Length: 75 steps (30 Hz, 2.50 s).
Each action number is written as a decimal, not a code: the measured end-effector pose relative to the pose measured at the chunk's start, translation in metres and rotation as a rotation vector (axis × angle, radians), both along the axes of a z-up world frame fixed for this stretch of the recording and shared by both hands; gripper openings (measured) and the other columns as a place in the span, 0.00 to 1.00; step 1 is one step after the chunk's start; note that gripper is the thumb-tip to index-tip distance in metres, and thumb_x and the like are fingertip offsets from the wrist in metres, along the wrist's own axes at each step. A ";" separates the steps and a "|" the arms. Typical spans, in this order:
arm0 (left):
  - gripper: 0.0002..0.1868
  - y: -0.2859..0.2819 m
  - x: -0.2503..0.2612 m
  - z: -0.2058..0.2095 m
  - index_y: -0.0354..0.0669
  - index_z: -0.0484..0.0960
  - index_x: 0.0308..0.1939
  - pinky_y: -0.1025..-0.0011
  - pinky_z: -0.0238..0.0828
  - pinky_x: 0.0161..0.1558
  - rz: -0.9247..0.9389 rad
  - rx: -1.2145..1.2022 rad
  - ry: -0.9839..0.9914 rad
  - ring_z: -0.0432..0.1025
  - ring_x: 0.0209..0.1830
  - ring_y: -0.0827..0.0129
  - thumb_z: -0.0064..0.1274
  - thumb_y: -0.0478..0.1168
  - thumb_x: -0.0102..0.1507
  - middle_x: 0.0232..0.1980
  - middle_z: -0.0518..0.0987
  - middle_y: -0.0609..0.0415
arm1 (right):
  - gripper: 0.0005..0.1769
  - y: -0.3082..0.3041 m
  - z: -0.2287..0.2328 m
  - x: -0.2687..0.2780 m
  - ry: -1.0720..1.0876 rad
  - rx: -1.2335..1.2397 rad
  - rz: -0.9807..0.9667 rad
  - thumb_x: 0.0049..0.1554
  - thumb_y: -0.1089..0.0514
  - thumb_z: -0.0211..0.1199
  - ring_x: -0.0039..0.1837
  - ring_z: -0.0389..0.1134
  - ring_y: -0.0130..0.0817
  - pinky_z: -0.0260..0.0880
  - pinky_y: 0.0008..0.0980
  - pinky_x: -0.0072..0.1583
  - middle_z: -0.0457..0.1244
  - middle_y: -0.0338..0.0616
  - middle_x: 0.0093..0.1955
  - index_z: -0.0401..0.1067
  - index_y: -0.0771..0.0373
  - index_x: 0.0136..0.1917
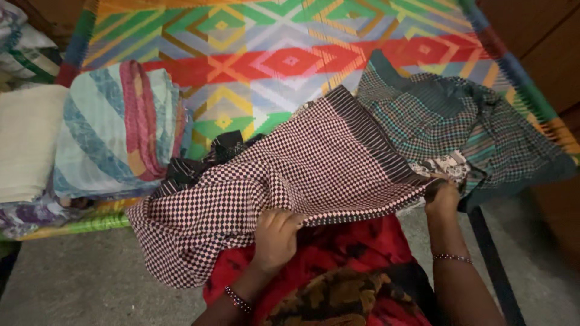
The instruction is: The person folds a single checkered cloth by hand on a colorful woven mat. They smooth and align the edges, fold the cloth in half multiple times, and place the finished folded piece on the mat.
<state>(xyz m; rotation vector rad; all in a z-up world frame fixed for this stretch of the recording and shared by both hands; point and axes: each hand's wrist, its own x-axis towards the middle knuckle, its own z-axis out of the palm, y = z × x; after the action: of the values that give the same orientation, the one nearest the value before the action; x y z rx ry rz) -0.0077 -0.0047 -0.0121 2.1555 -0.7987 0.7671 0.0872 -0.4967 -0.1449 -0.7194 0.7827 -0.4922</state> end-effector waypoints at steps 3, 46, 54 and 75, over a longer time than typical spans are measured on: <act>0.12 -0.006 -0.002 -0.005 0.45 0.83 0.47 0.59 0.67 0.47 -0.022 -0.031 0.097 0.72 0.44 0.58 0.54 0.33 0.60 0.42 0.79 0.54 | 0.05 -0.001 -0.004 0.006 0.387 -0.293 0.176 0.62 0.55 0.65 0.37 0.64 0.33 0.62 0.35 0.36 0.65 0.39 0.39 0.78 0.56 0.50; 0.36 0.080 0.038 -0.021 0.37 0.68 0.70 0.31 0.45 0.71 0.984 0.037 -0.003 0.50 0.77 0.30 0.51 0.60 0.69 0.74 0.61 0.31 | 0.27 0.199 0.226 -0.030 -0.382 -1.717 0.325 0.54 0.78 0.47 0.62 0.72 0.46 0.70 0.38 0.65 0.69 0.54 0.58 0.75 0.67 0.61; 0.36 0.081 0.060 0.050 0.39 0.75 0.64 0.40 0.56 0.64 0.178 0.167 0.145 0.65 0.68 0.48 0.66 0.51 0.56 0.57 0.79 0.48 | 0.30 0.191 0.217 -0.035 -0.355 -1.670 0.333 0.51 0.78 0.46 0.57 0.70 0.42 0.67 0.34 0.58 0.69 0.53 0.59 0.75 0.68 0.63; 0.11 -0.038 0.040 -0.097 0.45 0.79 0.49 0.60 0.78 0.33 0.620 0.780 0.264 0.78 0.36 0.60 0.51 0.38 0.63 0.42 0.79 0.54 | 0.28 0.211 0.232 -0.017 -0.304 -1.449 0.371 0.50 0.77 0.48 0.49 0.69 0.30 0.68 0.26 0.52 0.72 0.51 0.57 0.77 0.69 0.61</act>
<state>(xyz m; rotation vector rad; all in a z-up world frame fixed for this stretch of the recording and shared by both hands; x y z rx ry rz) 0.0325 -0.0427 -0.1088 3.2031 -0.2853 0.4613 0.0699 -0.2855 0.0869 -2.0155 -0.1406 -0.7775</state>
